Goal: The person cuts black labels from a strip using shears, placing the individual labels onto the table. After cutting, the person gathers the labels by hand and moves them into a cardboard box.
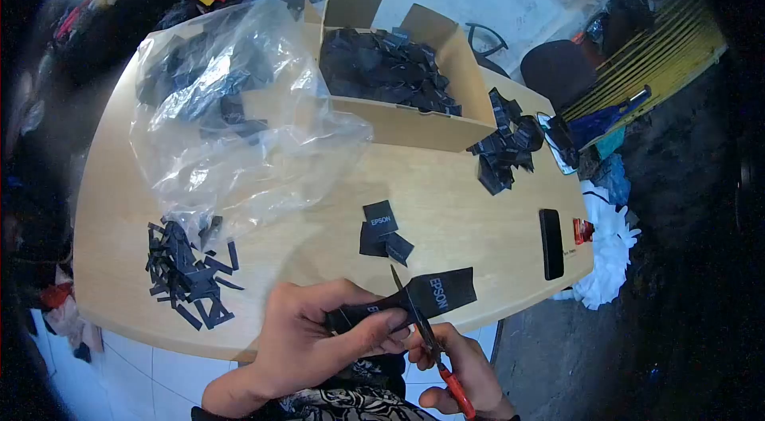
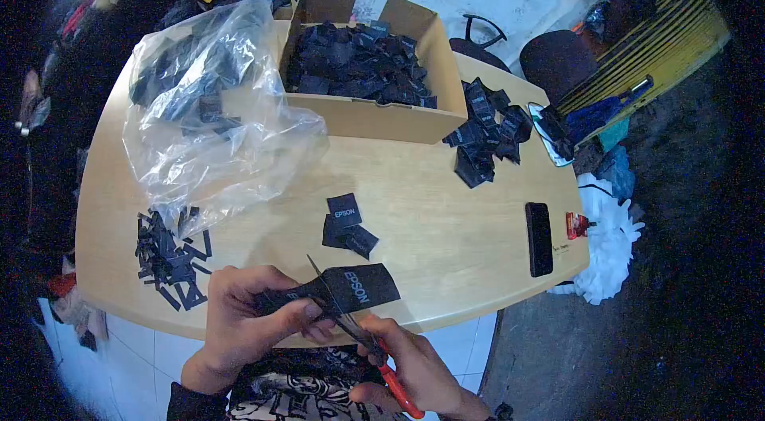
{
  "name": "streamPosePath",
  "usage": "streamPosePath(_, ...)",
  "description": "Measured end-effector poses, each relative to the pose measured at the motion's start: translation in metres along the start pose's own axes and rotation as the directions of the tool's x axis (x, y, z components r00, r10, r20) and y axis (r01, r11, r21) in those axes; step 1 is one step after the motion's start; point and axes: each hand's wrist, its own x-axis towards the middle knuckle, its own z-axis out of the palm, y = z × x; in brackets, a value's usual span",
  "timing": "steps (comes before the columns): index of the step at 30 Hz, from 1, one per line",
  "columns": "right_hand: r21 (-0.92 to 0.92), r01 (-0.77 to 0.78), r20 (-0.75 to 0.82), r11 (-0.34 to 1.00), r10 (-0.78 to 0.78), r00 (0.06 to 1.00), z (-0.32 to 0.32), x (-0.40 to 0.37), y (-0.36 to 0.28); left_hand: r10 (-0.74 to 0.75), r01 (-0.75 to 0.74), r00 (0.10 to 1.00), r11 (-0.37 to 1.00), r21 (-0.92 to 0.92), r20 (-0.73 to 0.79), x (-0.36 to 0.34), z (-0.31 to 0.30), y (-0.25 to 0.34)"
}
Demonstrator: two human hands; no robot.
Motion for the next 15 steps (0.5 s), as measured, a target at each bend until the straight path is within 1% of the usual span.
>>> streamPosePath(2,0.115,0.037,-0.054,0.993,-0.031,0.998,0.002,0.004,-0.002,-0.001,0.002,1.000,0.995,0.105,-0.003,-0.001,-0.001,0.002)
streamPosePath(3,0.092,0.028,-0.053,0.995,-0.023,0.998,-0.002,0.001,-0.002,0.010,-0.010,1.000,0.997,0.083,-0.002,0.000,0.003,0.000)
streamPosePath(5,0.097,0.109,-0.076,0.989,-0.101,0.992,0.001,0.002,0.004,0.020,-0.020,1.000,0.996,0.082,0.010,-0.001,0.001,0.002)
streamPosePath(6,0.041,0.155,-0.091,0.987,-0.150,0.984,0.002,0.002,0.008,0.017,-0.018,1.000,0.996,0.084,0.005,-0.002,0.000,0.003)
streamPosePath(7,0.042,0.155,-0.089,0.987,-0.151,0.984,0.001,0.003,0.006,0.018,-0.018,1.000,0.995,0.095,0.005,-0.002,0.000,0.003)
streamPosePath(9,0.106,0.028,-0.028,0.994,-0.026,0.999,-0.001,0.003,0.001,0.018,-0.019,1.000,0.995,0.102,0.005,-0.002,0.000,0.003)
streamPosePath(12,0.135,0.061,-0.063,0.989,-0.052,0.997,0.001,0.004,-0.001,0.015,-0.016,1.000,0.998,0.054,0.015,-0.001,0.000,0.005)
streamPosePath(15,0.119,0.028,-0.023,0.992,-0.026,0.999,-0.003,0.005,-0.005,0.031,-0.034,0.999,0.994,0.100,0.037,-0.001,0.000,0.007)
